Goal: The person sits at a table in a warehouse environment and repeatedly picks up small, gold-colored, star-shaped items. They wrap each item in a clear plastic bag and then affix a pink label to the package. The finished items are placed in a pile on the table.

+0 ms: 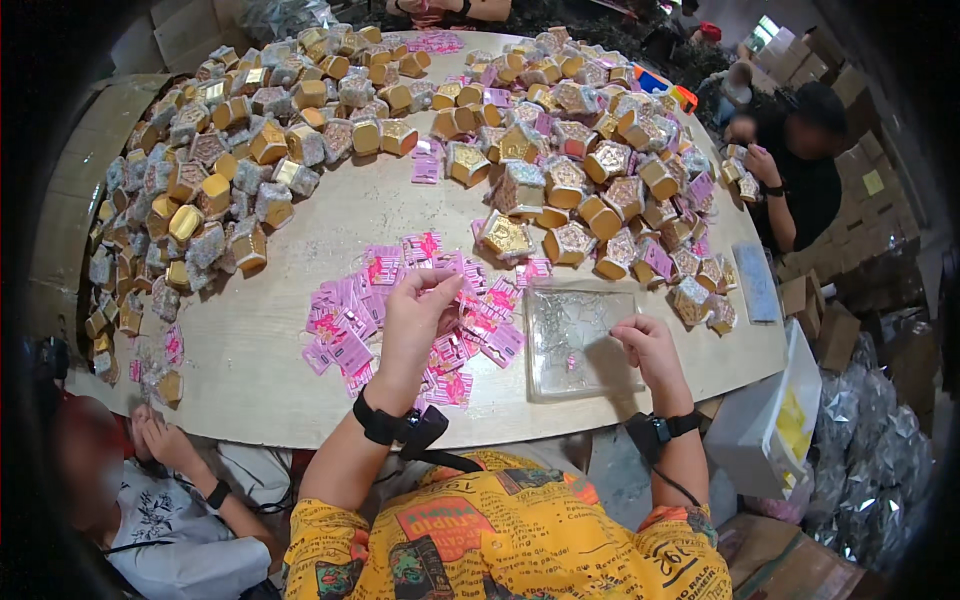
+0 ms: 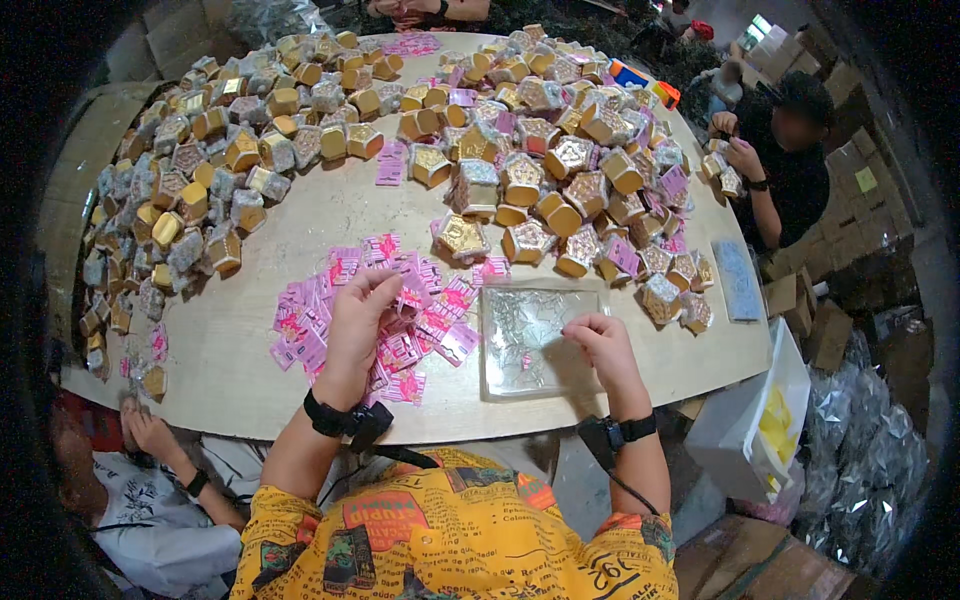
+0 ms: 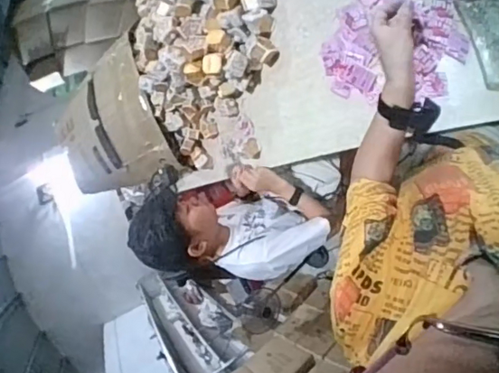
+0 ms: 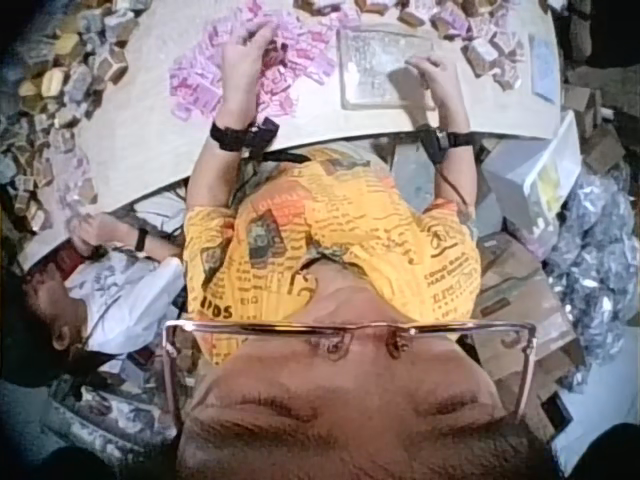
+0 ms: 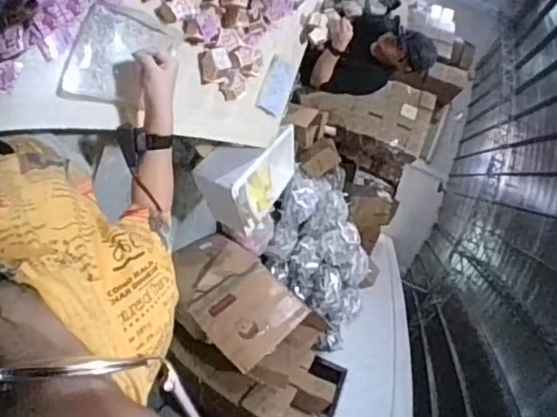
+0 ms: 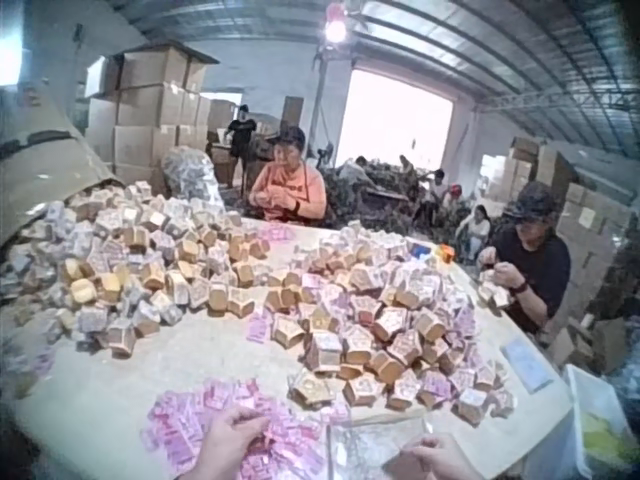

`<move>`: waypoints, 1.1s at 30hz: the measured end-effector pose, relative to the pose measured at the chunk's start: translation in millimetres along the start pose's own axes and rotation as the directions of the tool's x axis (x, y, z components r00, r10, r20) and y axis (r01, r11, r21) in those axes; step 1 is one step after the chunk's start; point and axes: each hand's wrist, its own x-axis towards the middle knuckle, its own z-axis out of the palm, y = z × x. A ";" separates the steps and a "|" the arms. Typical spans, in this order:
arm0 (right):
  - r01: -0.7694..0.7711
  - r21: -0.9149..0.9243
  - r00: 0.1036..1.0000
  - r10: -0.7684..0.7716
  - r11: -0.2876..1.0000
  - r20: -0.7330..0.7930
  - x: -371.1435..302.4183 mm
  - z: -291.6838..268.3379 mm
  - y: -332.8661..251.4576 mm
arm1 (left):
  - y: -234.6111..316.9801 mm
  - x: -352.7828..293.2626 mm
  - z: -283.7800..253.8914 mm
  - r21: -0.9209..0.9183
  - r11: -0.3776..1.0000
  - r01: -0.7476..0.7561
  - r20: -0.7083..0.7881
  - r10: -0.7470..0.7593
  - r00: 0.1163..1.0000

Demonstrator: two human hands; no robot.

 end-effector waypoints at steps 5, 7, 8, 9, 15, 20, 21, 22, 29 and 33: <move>-0.059 0.210 0.998 0.064 0.976 -0.014 0.7 5.7 1.4 | -0.3 0.8 1.0 0.020 1.000 0.015 0.024 -0.015 1.000; -0.004 0.272 1.000 0.010 0.962 -0.018 -7.2 14.4 -6.3 | -3.9 0.0 9.0 0.023 0.999 0.023 0.027 -0.023 0.999; 0.022 0.307 1.000 -0.021 0.952 -0.007 -8.5 22.5 -10.0 | -3.6 -1.6 11.0 0.044 0.998 0.043 0.011 -0.043 0.999; 0.174 0.195 0.985 -0.170 0.965 -0.035 -12.3 33.4 -16.1 | 1.3 -5.6 16.2 0.085 0.995 0.048 0.005 -0.048 0.999; 0.756 -0.292 0.652 -0.711 0.586 0.262 -41.2 113.0 -52.4 | -4.7 -4.3 25.0 0.011 1.000 0.017 -0.013 -0.017 1.000; 0.806 -0.499 0.485 -0.839 0.319 0.246 -23.9 129.1 -51.7 | -1.7 -10.0 21.7 0.004 1.000 -0.022 -0.004 0.022 1.000; 0.807 -0.522 0.449 -0.861 0.276 0.238 -20.6 130.0 -52.3 | -1.0 -11.5 20.5 0.003 1.000 -0.027 -0.010 0.027 1.000; 0.801 -0.520 0.463 -0.858 0.297 0.224 -18.5 131.3 -52.3 | -5.1 -9.3 16.9 -0.026 0.999 -0.032 -0.009 0.031 0.999; 0.793 -0.589 0.343 -0.914 0.157 0.218 -10.8 137.2 -53.3 | -1.0 -12.8 13.6 0.022 1.000 -0.012 0.005 0.012 1.000; 0.818 -0.546 0.305 -0.941 0.178 0.149 -4.6 140.7 -57.3 | 0.8 -17.0 13.3 0.110 0.986 -0.122 0.126 0.107 0.986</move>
